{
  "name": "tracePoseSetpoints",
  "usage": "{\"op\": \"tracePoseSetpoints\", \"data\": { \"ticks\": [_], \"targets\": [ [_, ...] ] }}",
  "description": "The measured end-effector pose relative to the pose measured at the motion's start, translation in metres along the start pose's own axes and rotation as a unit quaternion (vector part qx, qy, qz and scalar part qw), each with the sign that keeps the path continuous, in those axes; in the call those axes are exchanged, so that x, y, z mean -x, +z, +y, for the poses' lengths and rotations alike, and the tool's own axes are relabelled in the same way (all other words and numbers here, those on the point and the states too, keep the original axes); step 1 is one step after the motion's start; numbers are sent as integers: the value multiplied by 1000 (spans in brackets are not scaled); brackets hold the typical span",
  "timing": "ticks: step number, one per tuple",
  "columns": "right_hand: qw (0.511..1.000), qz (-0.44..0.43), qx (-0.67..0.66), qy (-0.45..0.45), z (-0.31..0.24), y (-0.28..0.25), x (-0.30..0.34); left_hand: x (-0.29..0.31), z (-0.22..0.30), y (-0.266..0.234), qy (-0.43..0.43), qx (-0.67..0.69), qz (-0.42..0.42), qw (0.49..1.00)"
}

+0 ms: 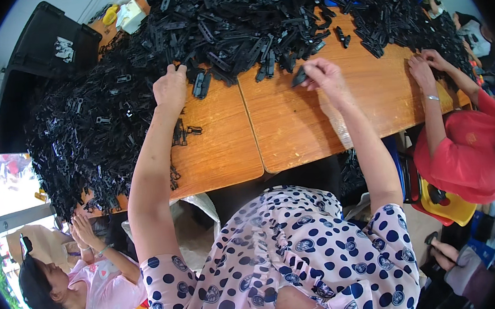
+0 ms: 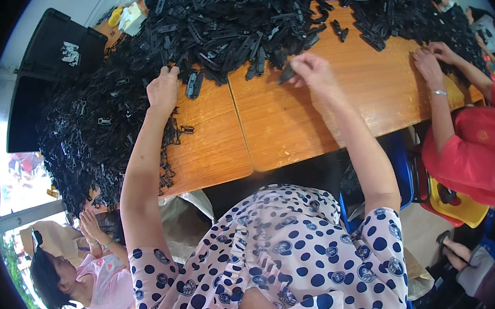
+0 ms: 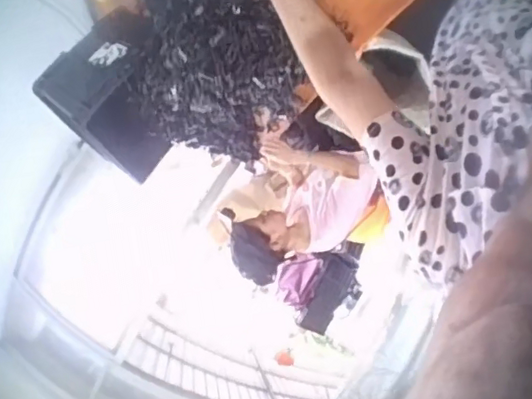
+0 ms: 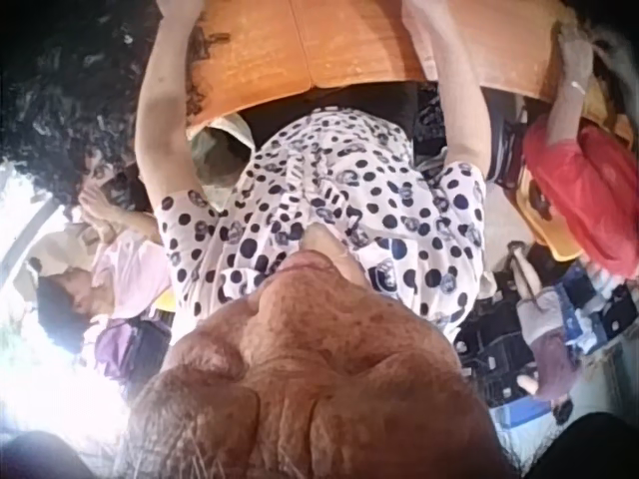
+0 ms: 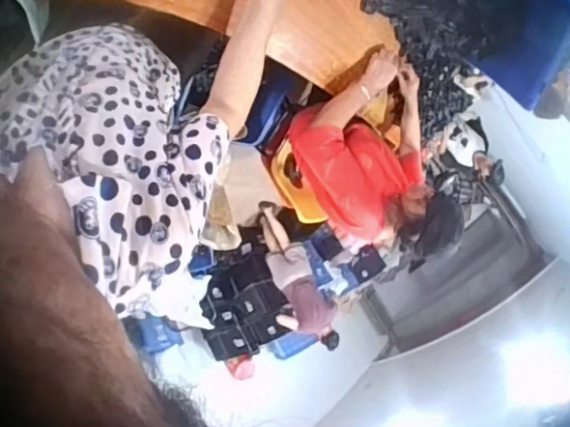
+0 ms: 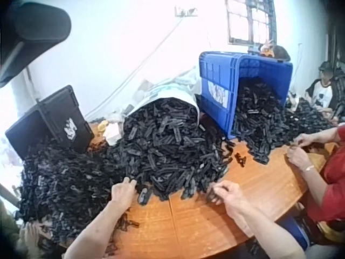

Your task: The person assembles plastic components by picking pieces from the table, fitting them together by hand, and dropping the assembled parts into a bag.

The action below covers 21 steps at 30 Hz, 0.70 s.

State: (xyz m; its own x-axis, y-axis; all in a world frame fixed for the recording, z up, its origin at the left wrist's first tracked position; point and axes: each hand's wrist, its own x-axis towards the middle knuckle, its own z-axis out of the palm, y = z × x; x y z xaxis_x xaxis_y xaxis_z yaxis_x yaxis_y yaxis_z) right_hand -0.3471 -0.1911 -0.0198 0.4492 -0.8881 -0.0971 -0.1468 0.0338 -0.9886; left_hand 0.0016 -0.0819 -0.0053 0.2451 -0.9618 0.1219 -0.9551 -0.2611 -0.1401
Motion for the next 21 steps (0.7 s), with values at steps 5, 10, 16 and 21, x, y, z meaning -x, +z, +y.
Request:
{"op": "tracePoseSetpoints", "data": {
  "ticks": [5,10,16,21],
  "targets": [
    [999,-36,-34,10,13,5,13,5,-12,-1,-16,119,18,993],
    [974,-48,177,-136,8,9,24,31,11,-37,-130,687,-182,692],
    [866,-57,437,-237,10,20,33,95,44,-14,-127,870,-250,406],
    [780,-66,534,-318,2,31,37,122,58,-12,-181,925,-243,228]
  ]
}}
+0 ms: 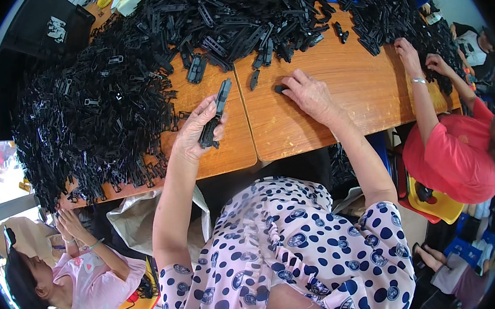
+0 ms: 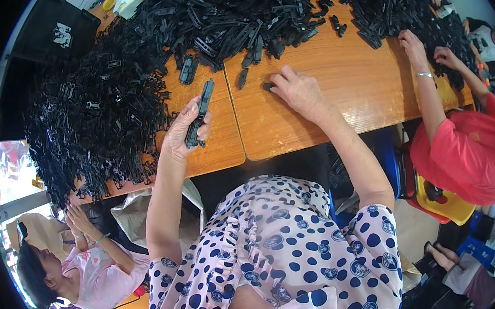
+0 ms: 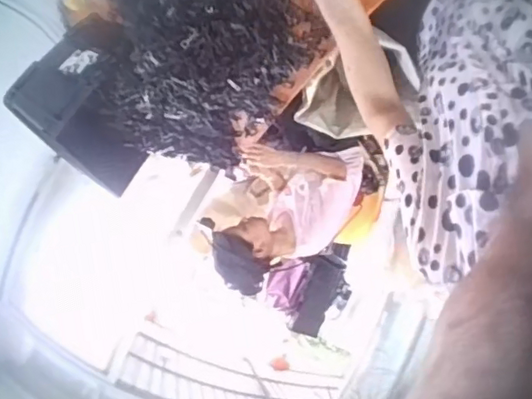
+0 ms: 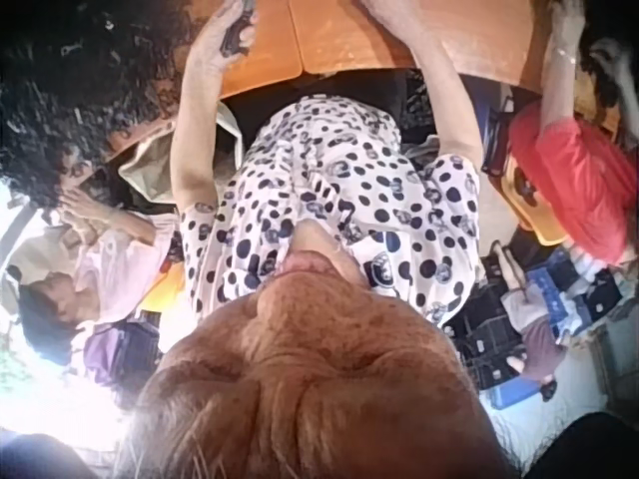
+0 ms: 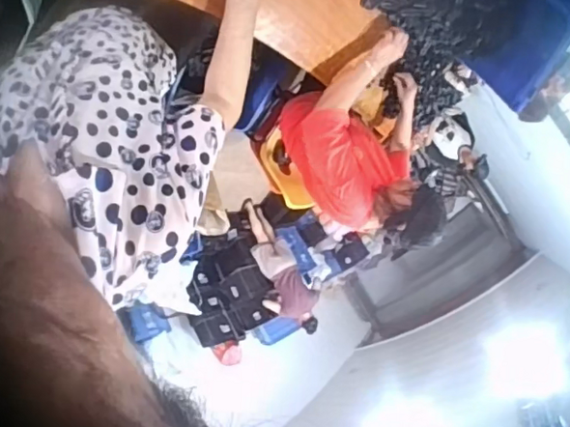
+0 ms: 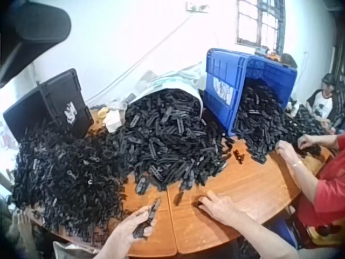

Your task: The person assembles plastic components by picking pieces from the table, fitting them together by hand, and dropping the assembled parts into a bag.

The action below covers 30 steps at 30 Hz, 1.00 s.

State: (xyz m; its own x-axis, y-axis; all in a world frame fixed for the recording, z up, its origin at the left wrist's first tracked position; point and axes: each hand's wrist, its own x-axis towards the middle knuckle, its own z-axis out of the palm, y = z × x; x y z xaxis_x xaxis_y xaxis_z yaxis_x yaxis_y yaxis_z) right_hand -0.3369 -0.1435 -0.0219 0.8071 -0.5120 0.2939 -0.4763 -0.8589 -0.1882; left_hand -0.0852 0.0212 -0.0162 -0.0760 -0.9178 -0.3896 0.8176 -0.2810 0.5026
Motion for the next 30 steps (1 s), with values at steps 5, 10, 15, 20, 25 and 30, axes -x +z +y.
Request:
{"op": "tracePoseSetpoints", "data": {
  "ticks": [5,10,15,20,25,30],
  "targets": [
    [997,29,46,-62,-12,7,4,3,-10,-14,-13,89,-12,996],
    [998,29,-22,-60,-13,8,2,5,-15,-18,-26,80,27,996],
    [956,1,-289,59,-31,9,0,2,-19,-13,-35,33,56,997],
    [931,-75,-357,3,-79,-9,-7,1,-22,-10,-39,-27,92,995],
    [969,33,-202,-141,-91,5,-8,3,-21,-9,-59,-97,95,989],
    [977,37,-145,-154,-99,10,-10,10,-18,-8,-49,-135,121,982]
  ]
}}
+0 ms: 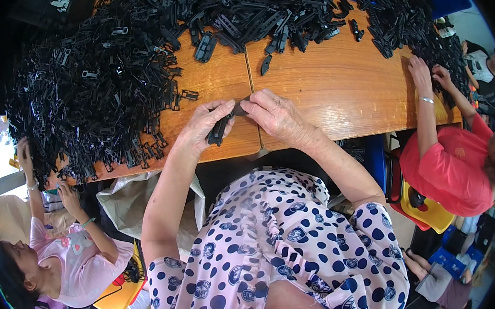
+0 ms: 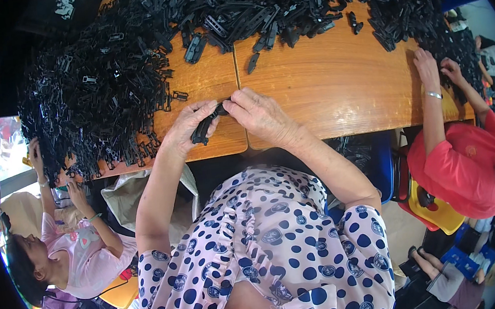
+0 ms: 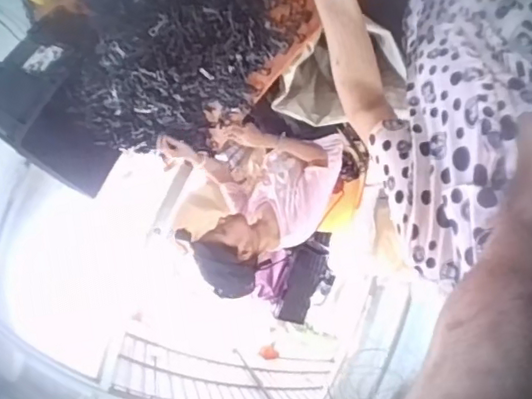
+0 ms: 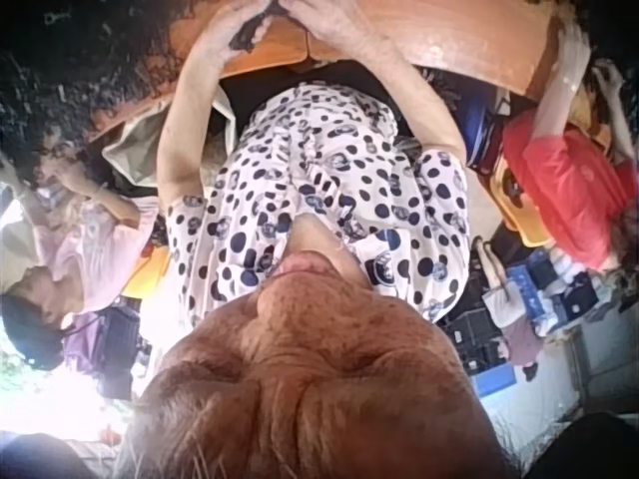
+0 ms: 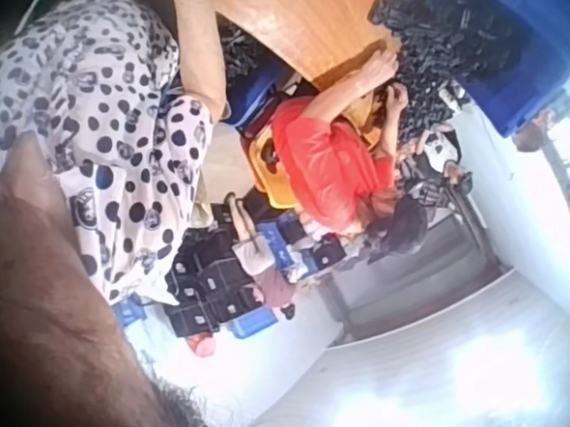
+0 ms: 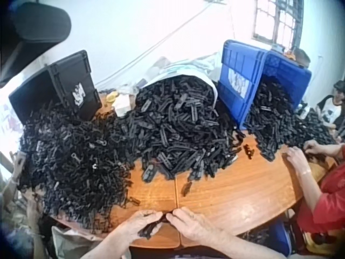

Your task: The person assembles plastic components by picking pieces from the table, fitting them together by hand, and dropping the assembled parts into a bag.

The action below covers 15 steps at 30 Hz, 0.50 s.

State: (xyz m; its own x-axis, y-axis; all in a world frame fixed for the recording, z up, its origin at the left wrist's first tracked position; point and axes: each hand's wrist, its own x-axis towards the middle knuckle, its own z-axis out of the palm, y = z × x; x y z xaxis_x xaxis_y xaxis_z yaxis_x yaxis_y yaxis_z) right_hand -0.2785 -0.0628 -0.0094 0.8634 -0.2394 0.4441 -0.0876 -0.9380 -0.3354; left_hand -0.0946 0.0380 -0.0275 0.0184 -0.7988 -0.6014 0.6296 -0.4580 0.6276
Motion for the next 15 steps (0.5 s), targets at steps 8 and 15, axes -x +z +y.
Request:
{"op": "tracePoseSetpoints", "data": {
  "ticks": [8,15],
  "targets": [
    [972,96,-169,129,-18,17,-15,20,-16,15,195,-152,62,967],
    [960,71,-207,175,-45,20,-35,36,-34,1,314,-5,150,937]
  ]
}}
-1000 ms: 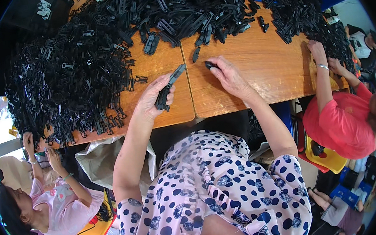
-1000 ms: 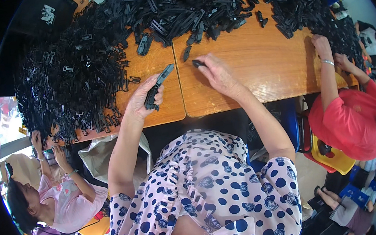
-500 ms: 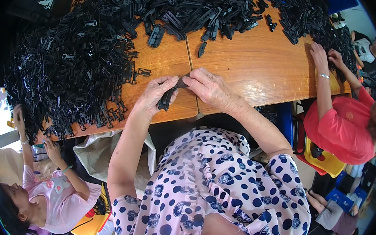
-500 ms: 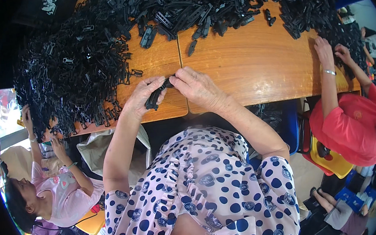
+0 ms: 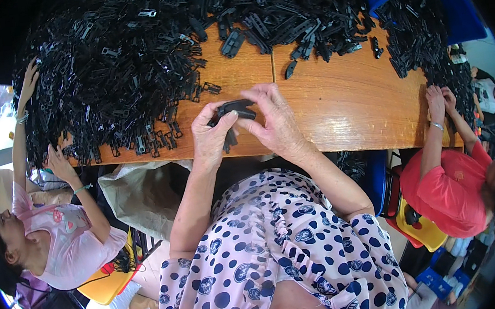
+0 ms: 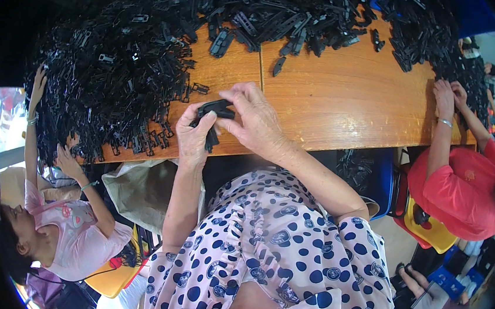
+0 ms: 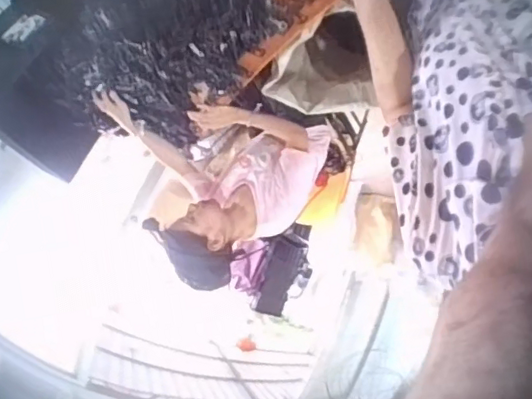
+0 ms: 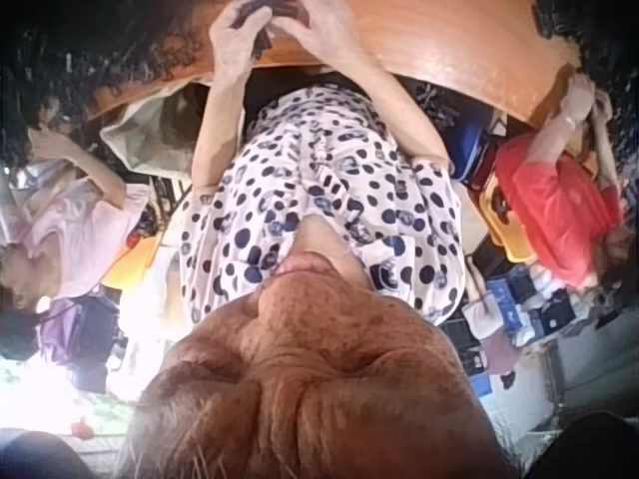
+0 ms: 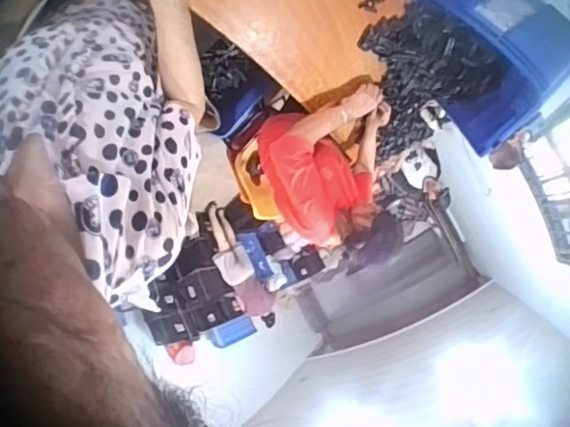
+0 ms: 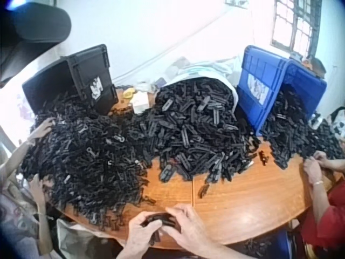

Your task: The person assembles plastic components by picking pieces from the table, fitting them together by hand, and dropping the assembled parts into a bag.

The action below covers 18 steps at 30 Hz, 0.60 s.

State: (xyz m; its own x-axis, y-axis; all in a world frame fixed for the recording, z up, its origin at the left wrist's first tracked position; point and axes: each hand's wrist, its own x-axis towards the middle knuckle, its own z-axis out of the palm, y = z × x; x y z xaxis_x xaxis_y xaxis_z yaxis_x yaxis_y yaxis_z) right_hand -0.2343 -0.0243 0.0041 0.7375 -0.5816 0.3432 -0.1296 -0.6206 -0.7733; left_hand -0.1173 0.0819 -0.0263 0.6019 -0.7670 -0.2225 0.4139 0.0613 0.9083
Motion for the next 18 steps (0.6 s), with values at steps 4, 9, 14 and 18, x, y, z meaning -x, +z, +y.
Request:
{"op": "tracePoseSetpoints", "data": {
  "ticks": [4,9,14,18],
  "targets": [
    [990,-109,-69,49,-16,7,-8,22,19,-30,32,-50,24,998],
    [958,-183,-180,127,-36,36,-2,46,24,-52,70,-31,55,996],
    [952,-278,-125,38,-41,58,8,82,47,-73,31,-124,79,989],
    [951,-284,-122,22,-36,27,11,126,46,-151,-35,-422,152,893]
  ]
}}
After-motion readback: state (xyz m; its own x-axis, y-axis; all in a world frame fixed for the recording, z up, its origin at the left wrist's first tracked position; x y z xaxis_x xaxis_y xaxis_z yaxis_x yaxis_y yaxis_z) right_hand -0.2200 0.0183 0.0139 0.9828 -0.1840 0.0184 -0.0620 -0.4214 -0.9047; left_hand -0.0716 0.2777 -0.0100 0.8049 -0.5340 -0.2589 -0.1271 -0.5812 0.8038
